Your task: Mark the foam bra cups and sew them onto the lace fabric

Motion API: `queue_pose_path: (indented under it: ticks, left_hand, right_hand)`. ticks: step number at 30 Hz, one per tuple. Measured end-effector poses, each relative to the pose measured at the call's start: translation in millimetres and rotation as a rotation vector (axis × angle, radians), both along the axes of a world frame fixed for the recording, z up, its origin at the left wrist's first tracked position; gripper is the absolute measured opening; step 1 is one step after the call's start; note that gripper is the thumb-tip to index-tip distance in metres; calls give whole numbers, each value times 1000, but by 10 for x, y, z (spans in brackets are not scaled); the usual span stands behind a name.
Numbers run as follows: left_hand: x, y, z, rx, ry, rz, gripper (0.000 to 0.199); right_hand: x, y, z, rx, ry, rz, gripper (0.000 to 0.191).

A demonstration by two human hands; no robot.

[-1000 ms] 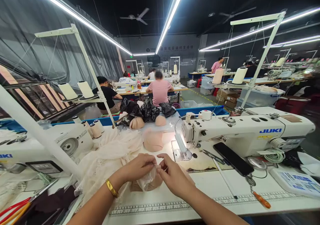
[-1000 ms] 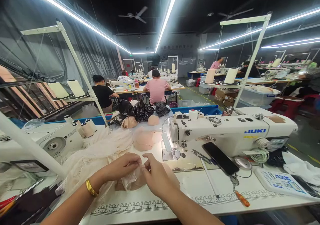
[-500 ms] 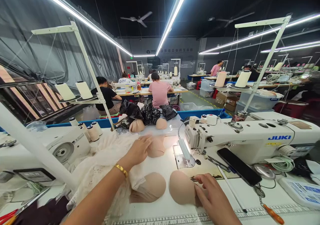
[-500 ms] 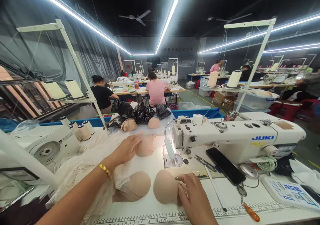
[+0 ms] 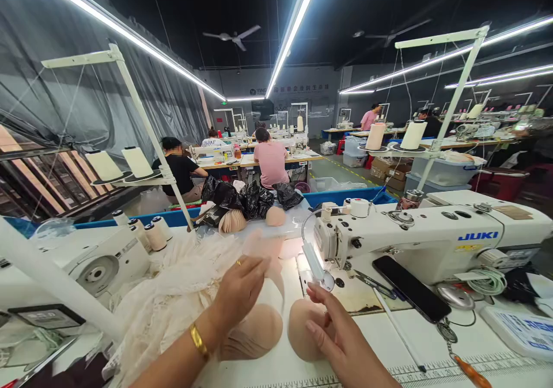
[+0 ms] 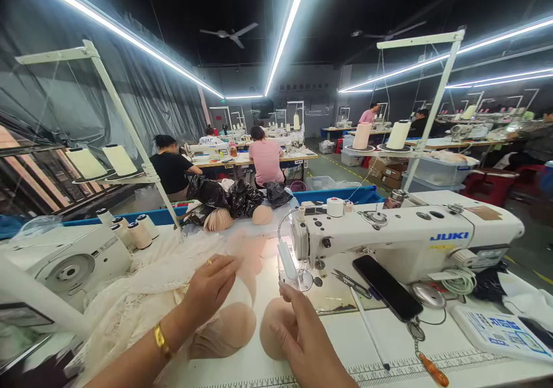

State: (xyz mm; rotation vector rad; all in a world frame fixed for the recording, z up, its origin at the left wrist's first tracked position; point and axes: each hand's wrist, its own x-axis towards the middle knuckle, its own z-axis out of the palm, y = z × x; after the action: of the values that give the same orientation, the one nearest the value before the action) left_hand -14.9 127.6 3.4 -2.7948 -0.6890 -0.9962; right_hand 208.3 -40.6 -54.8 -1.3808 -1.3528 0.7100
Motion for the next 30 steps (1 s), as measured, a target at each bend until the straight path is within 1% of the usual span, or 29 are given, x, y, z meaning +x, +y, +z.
queue_pose_path:
  ticks: [1, 2, 3, 4, 5, 6, 8, 11, 13, 15, 17, 19, 21, 22, 24, 26, 28, 30]
  left_hand:
    - [-7, -164, 1, 10, -31, -65, 43]
    - [-12, -296, 3, -6, -78, -162, 48]
    - [-14, -378, 6, -32, -88, -244, 52]
    - [-13, -400, 15, -76, -77, -277, 51]
    - [-10, -354, 30, -131, -45, -251, 46]
    - [-5, -243, 51, -187, -1, -170, 40]
    - [9, 134, 99, -287, 62, 101, 28]
    - [67, 821, 140, -349, 68, 333, 28]
    - [142, 1166, 136, -403, 80, 429, 31]
    - [227, 1353, 125, -469, 84, 477, 32]
    - [282, 1397, 133, -532, 57, 500, 29]
    - [262, 1337, 180, -577, -11, 508, 28]
    - [154, 1197, 268, -613, -102, 483, 26]
    - [72, 1100, 321, -636, -149, 452, 26]
    - [-120, 850, 429, -699, -232, 365, 28]
    - [-305, 541, 509, -777, -297, 273, 33]
    - [-444, 208, 527, -857, -328, 205, 40]
    - [-521, -99, 471, -932, -311, 159, 43]
  right_hand:
    - [-64, 23, 11, -22, 136, 41, 71]
    - [-122, 44, 19, -47, 281, 94, 80]
    - [-167, 60, 24, -75, 413, 156, 85]
    - [-193, 68, 24, -100, 513, 211, 87]
    - [-197, 65, 17, -119, 572, 237, 86]
    - [-178, 52, 3, -133, 591, 235, 83]
    - [-75, -3, -47, -146, 505, 174, 75]
    - [155, -106, -155, -185, 169, 67, 59]
    - [288, -151, -220, -193, -63, 34, 51]
    - [371, -174, -261, -161, -219, 13, 45]
    - [406, -194, -272, -100, -293, -46, 42]
    - [404, -227, -251, -45, -302, -133, 39]
    - [375, -269, -198, -7, -286, -192, 36]
    - [352, -287, -163, 9, -280, -195, 35]
    - [292, -302, -82, 55, -285, -146, 32]
    - [214, -286, -1, 145, -310, -46, 27]
    - [127, -251, 67, 242, -342, 52, 20]
    - [46, -220, 109, 308, -364, 115, 16]
